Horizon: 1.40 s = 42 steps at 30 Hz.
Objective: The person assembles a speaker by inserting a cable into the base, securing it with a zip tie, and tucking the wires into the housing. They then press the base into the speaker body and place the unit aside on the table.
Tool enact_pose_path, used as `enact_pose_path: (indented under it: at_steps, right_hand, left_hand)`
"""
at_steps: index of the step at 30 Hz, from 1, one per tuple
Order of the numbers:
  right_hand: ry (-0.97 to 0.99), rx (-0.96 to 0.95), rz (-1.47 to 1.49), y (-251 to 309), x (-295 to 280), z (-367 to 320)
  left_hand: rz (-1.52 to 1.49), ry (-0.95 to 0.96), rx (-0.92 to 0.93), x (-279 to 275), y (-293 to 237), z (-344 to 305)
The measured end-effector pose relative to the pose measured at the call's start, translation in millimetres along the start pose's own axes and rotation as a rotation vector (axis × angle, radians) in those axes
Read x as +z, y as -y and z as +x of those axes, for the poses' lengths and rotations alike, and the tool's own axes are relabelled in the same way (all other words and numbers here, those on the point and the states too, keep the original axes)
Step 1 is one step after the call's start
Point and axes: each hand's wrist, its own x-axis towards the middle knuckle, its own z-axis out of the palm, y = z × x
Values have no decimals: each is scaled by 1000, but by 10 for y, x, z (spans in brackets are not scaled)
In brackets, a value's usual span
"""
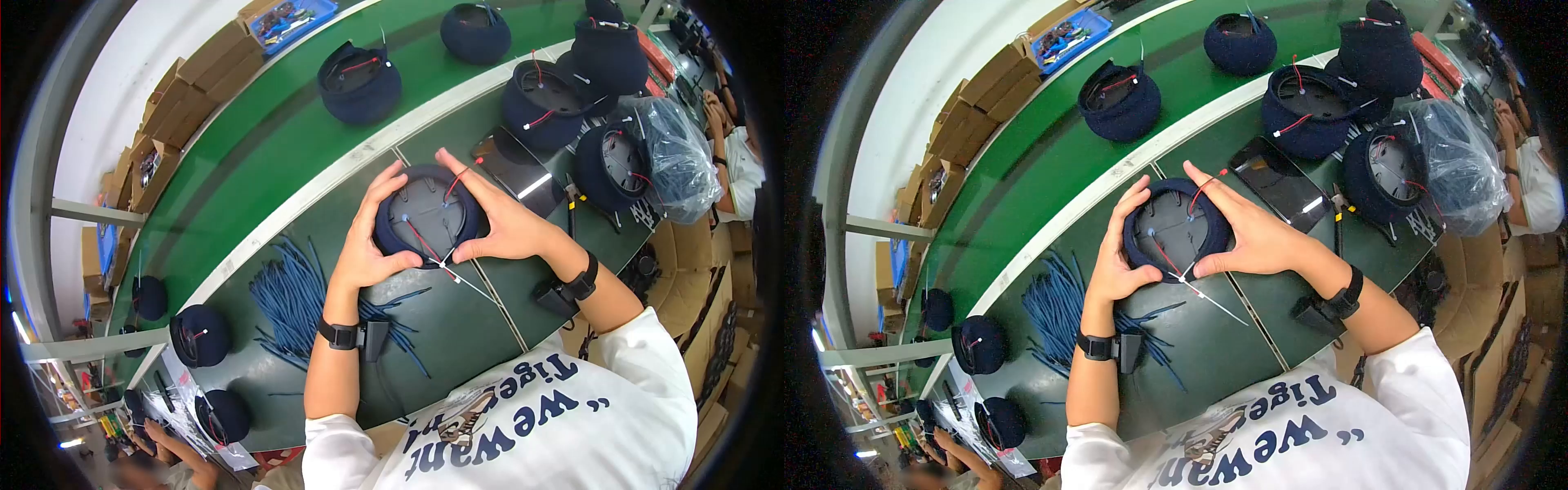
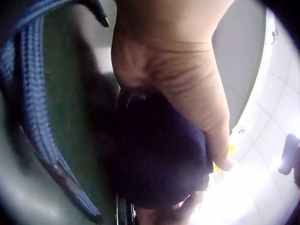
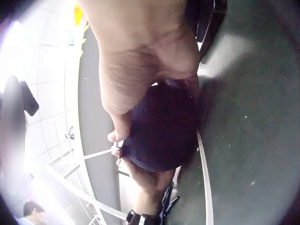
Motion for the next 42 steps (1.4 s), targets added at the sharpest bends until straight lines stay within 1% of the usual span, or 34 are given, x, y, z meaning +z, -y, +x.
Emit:
enact_pose_path:
  at_steps: [2,3,4,6,9,13,16,19,20,23,24,25,27,28,29,31,35,38,40,41,42]
  right_hand:
    - [2,19,104,-24,31,-1]
    - [-17,34,109,-10,65,-3]
    - [-39,45,110,23,99,10]
    - [-89,59,120,75,168,43]
    - [-110,55,-22,168,142,15]
    - [-164,-5,-318,204,150,-180]
    - [-184,48,-341,369,194,-210]
    - [-83,58,-686,524,173,-178]
    - [-98,-13,-729,507,160,-172]
    - [-169,-28,-437,517,46,-237]
    - [-320,53,-302,577,45,-309]
    - [-461,-16,-235,640,22,-364]
    - [-300,-79,-372,804,-20,-507]
    - [-256,-79,-483,893,31,-514]
    - [-220,-77,-498,854,72,-559]
    - [-142,-85,-534,762,128,-587]
    - [-142,-114,-422,791,115,-600]
    - [-140,-112,-353,766,87,-613]
    - [-59,12,-154,780,-2,-683]
    - [-17,73,-54,790,-58,-723]
    - [17,97,-51,798,-103,-741]
  left_hand:
    - [-52,-32,-42,38,-18,-35]
    - [-78,-47,-63,59,-45,-42]
    - [-110,-103,-76,109,-52,-35]
    - [-25,-139,-42,153,-18,-44]
    - [74,-165,8,175,14,-40]
    - [133,-165,55,199,2,-39]
    - [165,-160,43,229,-13,-44]
    - [161,-156,56,263,-25,-24]
    - [155,-156,65,266,-41,-31]
    - [443,-218,145,213,-251,-6]
    - [471,-316,206,199,-365,1]
    - [512,-273,262,173,-434,-27]
    - [591,-183,375,118,-539,-51]
    - [611,-93,375,156,-627,-24]
    - [607,-17,348,201,-732,0]
    - [639,60,354,267,-636,-44]
    - [579,-10,344,362,-680,-63]
    - [604,-2,398,410,-594,-73]
    - [663,-17,405,367,-549,-69]
    - [666,-39,370,364,-519,-101]
    - [669,-22,389,358,-486,-113]
